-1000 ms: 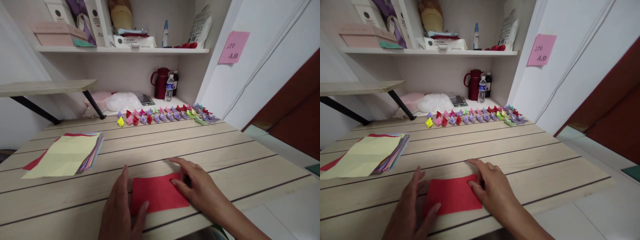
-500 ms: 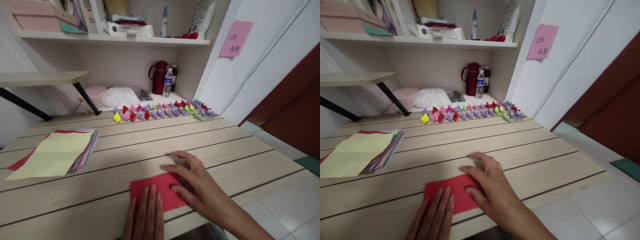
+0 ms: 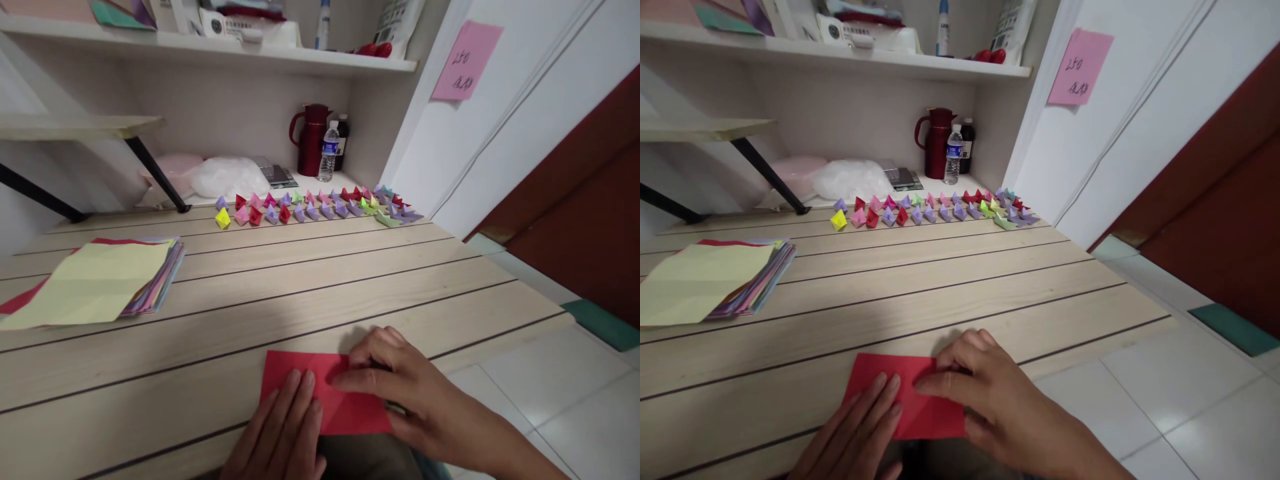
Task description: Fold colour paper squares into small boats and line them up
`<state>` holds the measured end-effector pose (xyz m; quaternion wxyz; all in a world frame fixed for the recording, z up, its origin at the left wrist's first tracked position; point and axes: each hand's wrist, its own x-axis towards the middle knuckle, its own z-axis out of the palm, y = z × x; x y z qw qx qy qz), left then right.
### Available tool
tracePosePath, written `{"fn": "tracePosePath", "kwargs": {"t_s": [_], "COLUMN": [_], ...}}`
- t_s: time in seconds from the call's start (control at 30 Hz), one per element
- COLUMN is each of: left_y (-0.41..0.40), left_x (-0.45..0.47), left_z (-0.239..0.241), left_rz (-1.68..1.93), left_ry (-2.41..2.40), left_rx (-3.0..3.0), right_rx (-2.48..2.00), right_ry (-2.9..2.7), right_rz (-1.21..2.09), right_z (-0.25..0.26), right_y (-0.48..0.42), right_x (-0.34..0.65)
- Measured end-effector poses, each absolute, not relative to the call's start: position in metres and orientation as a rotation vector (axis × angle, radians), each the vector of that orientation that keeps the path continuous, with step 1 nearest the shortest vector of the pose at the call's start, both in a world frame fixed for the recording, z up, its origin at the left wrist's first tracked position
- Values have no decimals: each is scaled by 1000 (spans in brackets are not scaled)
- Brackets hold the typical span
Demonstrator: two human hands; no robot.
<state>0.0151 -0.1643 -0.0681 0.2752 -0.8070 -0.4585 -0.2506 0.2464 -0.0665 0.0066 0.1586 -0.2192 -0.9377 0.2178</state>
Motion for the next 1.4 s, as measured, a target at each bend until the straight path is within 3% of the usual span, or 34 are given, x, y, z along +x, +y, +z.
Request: {"fn": "tracePosePath", "kwargs": {"t_s": [0.47,1.0,1.4], "left_y": [-142,-149,-154], "left_x": [40,45,52], "left_z": [-84,-88,-79], "left_rz": [-881,-943,-663], "left_ry": [-1256,-1372,-1467], "left_rx": [-1876,-1865,-1794], "right_rx": [-692,-966,-987], "right_ry": [-2517,-2461,-2489], "right_rz": [789,566,424], "right_z": [14,4,-3], "right_y": [-24,-21,-18], "right_x": [228,203,205]}}
